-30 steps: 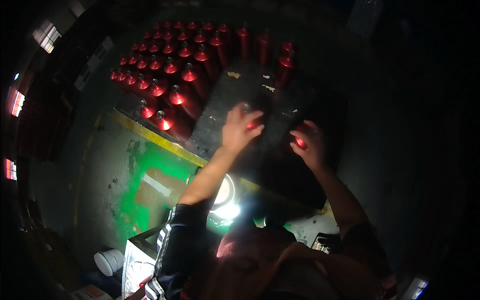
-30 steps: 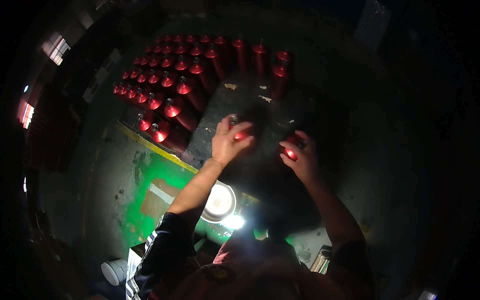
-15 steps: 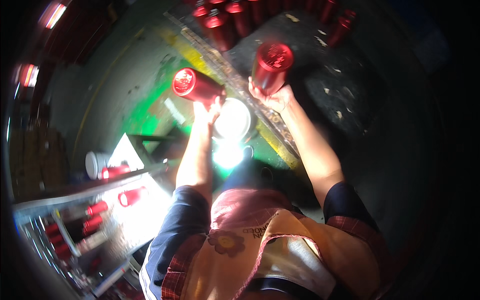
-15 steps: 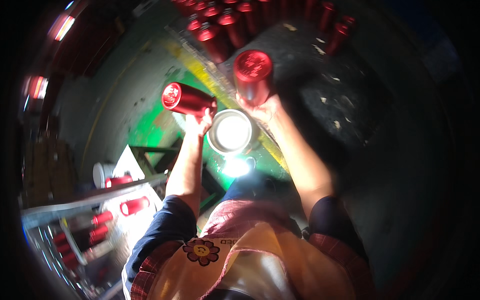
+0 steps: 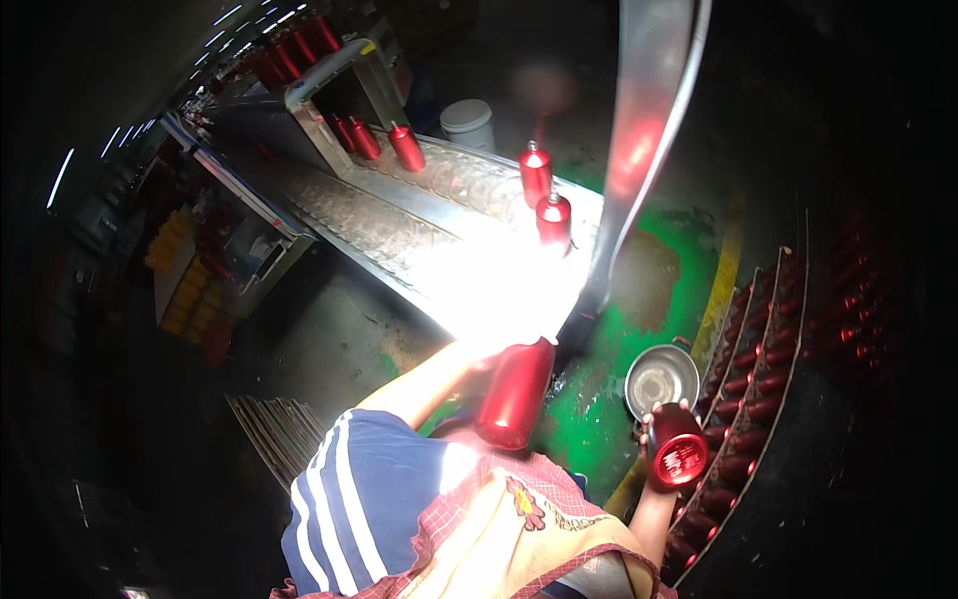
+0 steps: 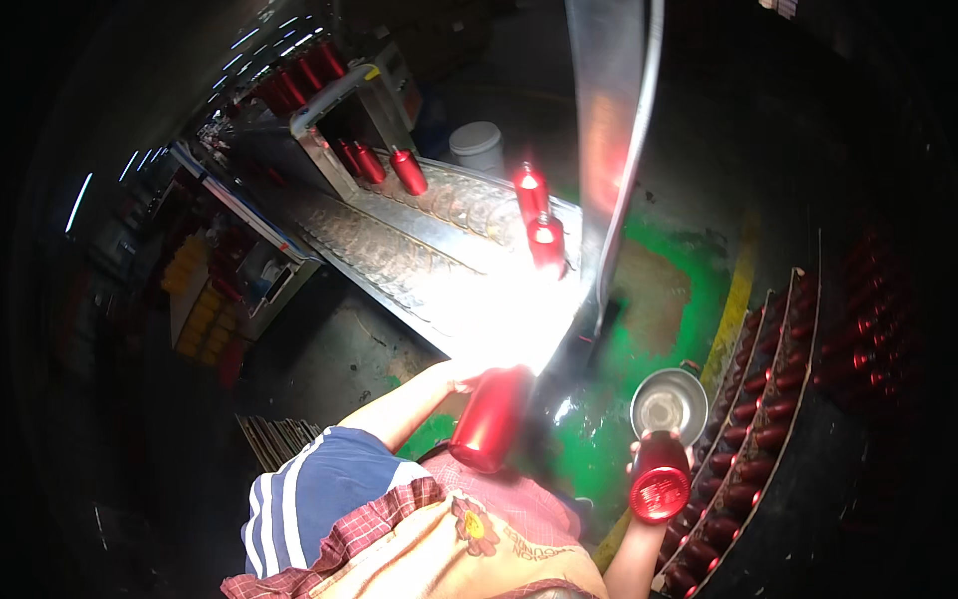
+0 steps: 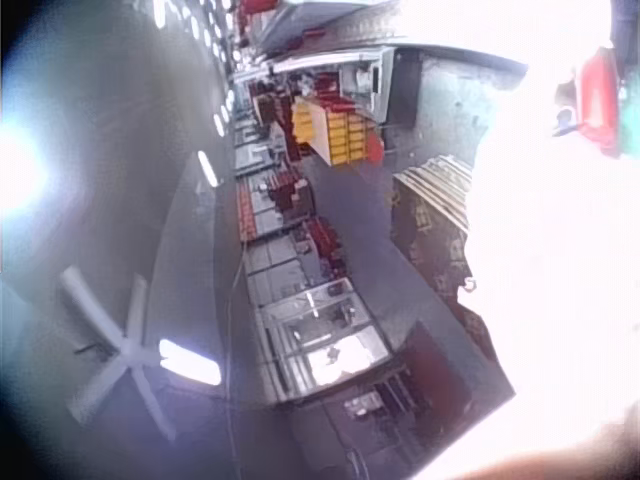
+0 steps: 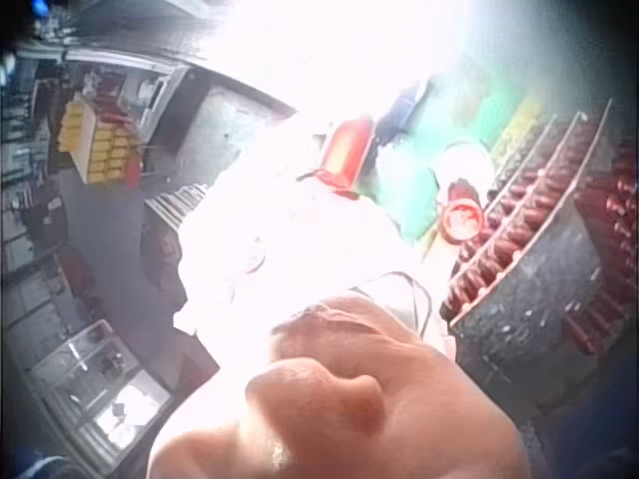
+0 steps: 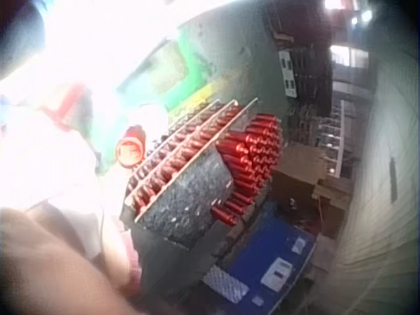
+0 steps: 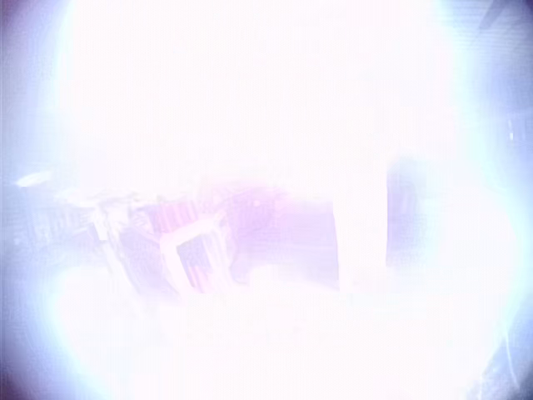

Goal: The person repeatedly picks up red metal cylinders, dips their open ends into a metal bowl containing a white substance, and places them upright onto a metal tray. The person also refills the bowl from a larger container during the process.

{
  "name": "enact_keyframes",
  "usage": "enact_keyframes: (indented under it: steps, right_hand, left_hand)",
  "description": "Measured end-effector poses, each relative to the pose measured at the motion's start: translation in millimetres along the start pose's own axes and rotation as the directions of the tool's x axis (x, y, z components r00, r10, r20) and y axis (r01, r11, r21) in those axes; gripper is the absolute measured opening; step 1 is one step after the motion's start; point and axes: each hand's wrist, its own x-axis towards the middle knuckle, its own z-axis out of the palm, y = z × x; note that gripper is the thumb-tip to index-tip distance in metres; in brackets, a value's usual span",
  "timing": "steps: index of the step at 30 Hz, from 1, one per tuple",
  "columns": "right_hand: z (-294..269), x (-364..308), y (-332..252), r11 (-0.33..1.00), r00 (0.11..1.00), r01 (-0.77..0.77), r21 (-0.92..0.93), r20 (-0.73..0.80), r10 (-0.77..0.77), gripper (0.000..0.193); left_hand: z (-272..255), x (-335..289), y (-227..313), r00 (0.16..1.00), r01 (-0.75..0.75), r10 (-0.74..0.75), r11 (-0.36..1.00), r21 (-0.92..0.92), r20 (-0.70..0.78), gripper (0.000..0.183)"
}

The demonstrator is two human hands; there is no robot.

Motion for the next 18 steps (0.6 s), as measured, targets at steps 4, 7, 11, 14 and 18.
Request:
enact_keyframes:
  steps: [4,7,11,14,18]
  right_hand:
    - [18.7,116.8,120.6,0.755,0.845,-0.002,-0.656,-0.405,-0.349,0.043]
    - [52.2,213.3,205.3,0.209,0.897,-0.006,-0.978,-0.098,-0.431,0.041]
    - [44.5,318.6,330.3,-0.581,0.905,0.209,-0.787,0.380,-0.189,0.034]
    - [6.0,365.1,377.8,-0.680,0.909,0.245,-0.691,0.408,-0.087,0.038]
    - [-33.2,383.9,398.4,-0.799,0.984,0.036,-0.601,0.160,-0.076,0.045]
  left_hand:
    - [-166.3,-64.0,86.1,0.925,-0.166,0.286,0.896,0.412,-0.250,0.040]
    - [-241.1,-67.7,119.0,0.777,-0.094,0.501,0.690,0.718,-0.381,0.044]
    - [-298.0,-41.0,124.9,0.584,0.003,0.745,0.395,0.919,-0.322,0.043]
    - [-313.8,-14.6,105.9,0.569,-0.022,0.767,0.374,0.927,-0.296,0.044]
    - [-315.2,9.6,67.7,0.663,0.044,0.686,0.364,0.930,-0.300,0.050]
